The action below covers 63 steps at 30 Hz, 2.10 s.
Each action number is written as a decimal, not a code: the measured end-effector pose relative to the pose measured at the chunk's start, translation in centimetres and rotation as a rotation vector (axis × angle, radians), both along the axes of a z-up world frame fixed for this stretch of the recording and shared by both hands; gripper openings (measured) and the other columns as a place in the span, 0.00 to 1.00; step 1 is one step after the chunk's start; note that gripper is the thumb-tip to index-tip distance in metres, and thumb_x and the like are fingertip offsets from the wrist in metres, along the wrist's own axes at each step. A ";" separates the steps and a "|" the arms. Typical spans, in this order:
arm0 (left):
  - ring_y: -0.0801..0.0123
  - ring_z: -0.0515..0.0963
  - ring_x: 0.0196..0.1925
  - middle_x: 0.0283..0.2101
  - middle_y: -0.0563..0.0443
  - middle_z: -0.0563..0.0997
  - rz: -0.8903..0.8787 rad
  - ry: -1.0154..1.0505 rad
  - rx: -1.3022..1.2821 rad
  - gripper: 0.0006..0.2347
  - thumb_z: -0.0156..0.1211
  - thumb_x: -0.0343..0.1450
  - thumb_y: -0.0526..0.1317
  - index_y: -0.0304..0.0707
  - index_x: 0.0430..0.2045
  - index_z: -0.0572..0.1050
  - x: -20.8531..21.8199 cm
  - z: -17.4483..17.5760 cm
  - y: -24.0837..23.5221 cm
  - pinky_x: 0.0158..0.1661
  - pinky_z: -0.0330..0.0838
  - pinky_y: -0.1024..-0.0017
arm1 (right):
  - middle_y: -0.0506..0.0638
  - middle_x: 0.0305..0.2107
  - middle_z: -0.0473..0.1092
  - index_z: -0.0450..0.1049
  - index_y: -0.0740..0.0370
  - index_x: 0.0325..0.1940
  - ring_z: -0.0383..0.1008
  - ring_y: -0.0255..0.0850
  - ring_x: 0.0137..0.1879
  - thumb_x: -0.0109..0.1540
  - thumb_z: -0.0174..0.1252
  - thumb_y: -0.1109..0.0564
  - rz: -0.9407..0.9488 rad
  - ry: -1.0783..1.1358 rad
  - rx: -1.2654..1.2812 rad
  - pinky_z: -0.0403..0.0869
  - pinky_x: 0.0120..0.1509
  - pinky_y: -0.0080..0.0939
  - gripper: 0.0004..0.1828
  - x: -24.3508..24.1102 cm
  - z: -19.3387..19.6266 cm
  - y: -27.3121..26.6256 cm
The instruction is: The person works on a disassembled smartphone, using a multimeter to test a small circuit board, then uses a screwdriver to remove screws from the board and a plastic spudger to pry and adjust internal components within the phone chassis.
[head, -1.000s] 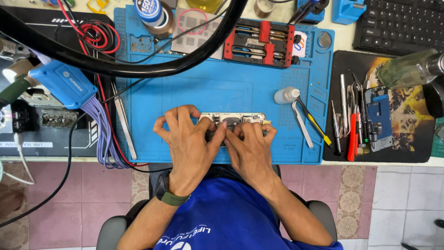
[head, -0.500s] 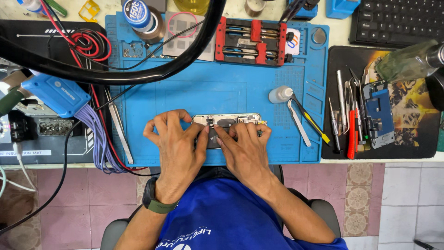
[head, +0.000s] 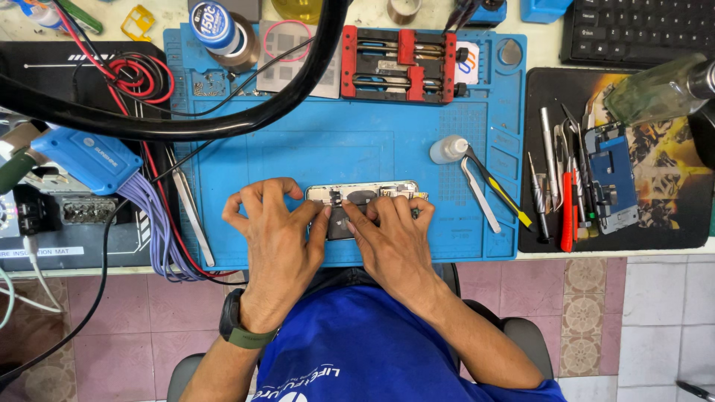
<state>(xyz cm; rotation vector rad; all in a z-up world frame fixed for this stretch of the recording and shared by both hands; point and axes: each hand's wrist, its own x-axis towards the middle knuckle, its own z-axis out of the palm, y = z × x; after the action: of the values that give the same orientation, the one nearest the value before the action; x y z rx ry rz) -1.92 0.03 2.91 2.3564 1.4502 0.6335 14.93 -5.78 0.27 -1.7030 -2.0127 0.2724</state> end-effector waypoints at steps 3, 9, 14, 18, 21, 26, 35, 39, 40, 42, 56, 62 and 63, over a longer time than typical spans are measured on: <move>0.53 0.64 0.56 0.48 0.48 0.71 0.007 -0.003 -0.021 0.05 0.68 0.68 0.39 0.37 0.29 0.83 0.0 0.2 0.0 0.56 0.50 0.49 | 0.47 0.34 0.64 0.78 0.58 0.60 0.64 0.40 0.44 0.64 0.64 0.56 0.001 -0.003 0.003 0.55 0.55 0.52 0.19 0.0 -0.1 0.0; 0.53 0.64 0.55 0.47 0.48 0.72 0.048 -0.023 0.029 0.05 0.68 0.70 0.40 0.40 0.29 0.83 -1.2 1.9 0.4 0.56 0.49 0.50 | 0.47 0.34 0.64 0.78 0.58 0.59 0.64 0.41 0.45 0.63 0.64 0.56 0.002 -0.001 0.012 0.54 0.56 0.52 0.19 0.0 0.0 0.0; 0.56 0.65 0.53 0.45 0.50 0.71 0.052 -0.139 0.029 0.03 0.69 0.70 0.41 0.45 0.32 0.84 -2.4 3.1 -0.4 0.56 0.50 0.55 | 0.47 0.34 0.65 0.78 0.59 0.57 0.66 0.40 0.43 0.62 0.65 0.58 -0.008 0.081 0.026 0.54 0.56 0.52 0.18 -0.1 0.5 0.2; 0.59 0.65 0.50 0.42 0.50 0.71 0.134 -0.289 -0.043 0.03 0.68 0.71 0.40 0.45 0.33 0.84 -2.5 2.4 -1.3 0.55 0.54 0.59 | 0.47 0.39 0.70 0.78 0.59 0.55 0.69 0.40 0.46 0.62 0.65 0.58 -0.033 0.155 0.058 0.55 0.58 0.50 0.17 0.3 0.8 -0.6; 0.60 0.67 0.48 0.42 0.49 0.71 0.241 -0.406 -0.104 0.04 0.67 0.71 0.39 0.42 0.35 0.83 -3.1 1.7 -2.6 0.53 0.60 0.63 | 0.47 0.41 0.73 0.77 0.59 0.53 0.71 0.41 0.48 0.61 0.66 0.59 0.012 0.168 0.095 0.58 0.58 0.48 0.15 0.9 0.9 -2.0; 0.61 0.72 0.45 0.38 0.50 0.75 0.053 -0.483 -0.192 0.05 0.69 0.67 0.36 0.41 0.34 0.83 -3.5 1.1 -5.2 0.47 0.65 0.66 | 0.51 0.42 0.74 0.76 0.67 0.56 0.73 0.41 0.48 0.61 0.66 0.59 0.084 0.696 -0.172 0.72 0.54 0.40 0.20 0.5 0.6 -6.1; 0.62 0.80 0.39 0.37 0.49 0.82 -0.125 -0.704 -0.158 0.08 0.67 0.66 0.29 0.32 0.37 0.83 -2.1 -1.0 -7.6 0.41 0.74 0.70 | 0.54 0.31 0.76 0.77 0.72 0.46 0.75 0.37 0.37 0.69 0.57 0.60 -0.112 1.616 -0.667 0.74 0.43 0.37 0.10 0.2 -3.6 -8.7; 0.60 0.80 0.41 0.36 0.48 0.81 -0.181 -0.619 0.086 0.08 0.65 0.66 0.27 0.32 0.37 0.82 -2.1 -2.5 -7.2 0.43 0.74 0.69 | 0.55 0.31 0.76 0.77 0.73 0.46 0.75 0.37 0.37 0.69 0.57 0.61 -0.134 1.700 -0.711 0.73 0.41 0.37 0.10 -0.7 -3.3 -7.4; 0.60 0.79 0.41 0.36 0.48 0.81 -0.156 -0.607 0.108 0.07 0.65 0.66 0.27 0.33 0.36 0.81 -2.0 -2.8 -7.1 0.44 0.74 0.70 | 0.55 0.31 0.76 0.78 0.74 0.45 0.75 0.37 0.37 0.69 0.57 0.61 -0.158 1.642 -0.675 0.73 0.42 0.37 0.10 -1.3 -3.0 -6.9; 0.66 0.80 0.39 0.36 0.47 0.82 0.061 -0.903 -0.316 0.05 0.68 0.67 0.28 0.29 0.34 0.82 -1.2 -3.4 -7.1 0.41 0.74 0.72 | 0.54 0.33 0.77 0.78 0.71 0.47 0.76 0.37 0.37 0.67 0.59 0.64 -0.146 1.163 -0.243 0.75 0.40 0.36 0.07 -2.7 -2.0 -6.0; 0.77 0.79 0.36 0.34 0.50 0.84 -0.057 -1.095 -0.888 0.07 0.69 0.70 0.35 0.27 0.34 0.82 -1.6 -2.6 4.5 0.41 0.74 0.78 | 0.55 0.38 0.72 0.78 0.64 0.56 0.72 0.49 0.44 0.60 0.65 0.67 0.340 0.273 0.171 0.72 0.48 0.45 0.19 1.3 4.9 5.6; 0.79 0.80 0.29 0.28 0.53 0.84 -0.121 -0.888 -0.922 0.07 0.70 0.68 0.37 0.29 0.30 0.83 -1.1 -1.8 7.6 0.31 0.75 0.80 | 0.52 0.34 0.71 0.80 0.64 0.43 0.73 0.46 0.43 0.60 0.67 0.63 0.377 0.346 0.055 0.71 0.47 0.44 0.08 3.8 5.7 8.2; 0.80 0.80 0.29 0.28 0.54 0.84 -0.075 -0.893 -0.832 0.07 0.69 0.69 0.37 0.30 0.30 0.83 -0.3 -1.8 7.5 0.30 0.75 0.81 | 0.53 0.34 0.70 0.80 0.65 0.42 0.72 0.48 0.44 0.59 0.67 0.63 0.358 0.274 0.117 0.71 0.47 0.45 0.08 3.6 5.7 8.7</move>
<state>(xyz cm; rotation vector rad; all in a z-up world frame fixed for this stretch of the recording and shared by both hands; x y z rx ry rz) -2.26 7.57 1.11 1.2165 0.9213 0.7278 18.50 2.93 6.00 -1.1581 -2.0673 0.4709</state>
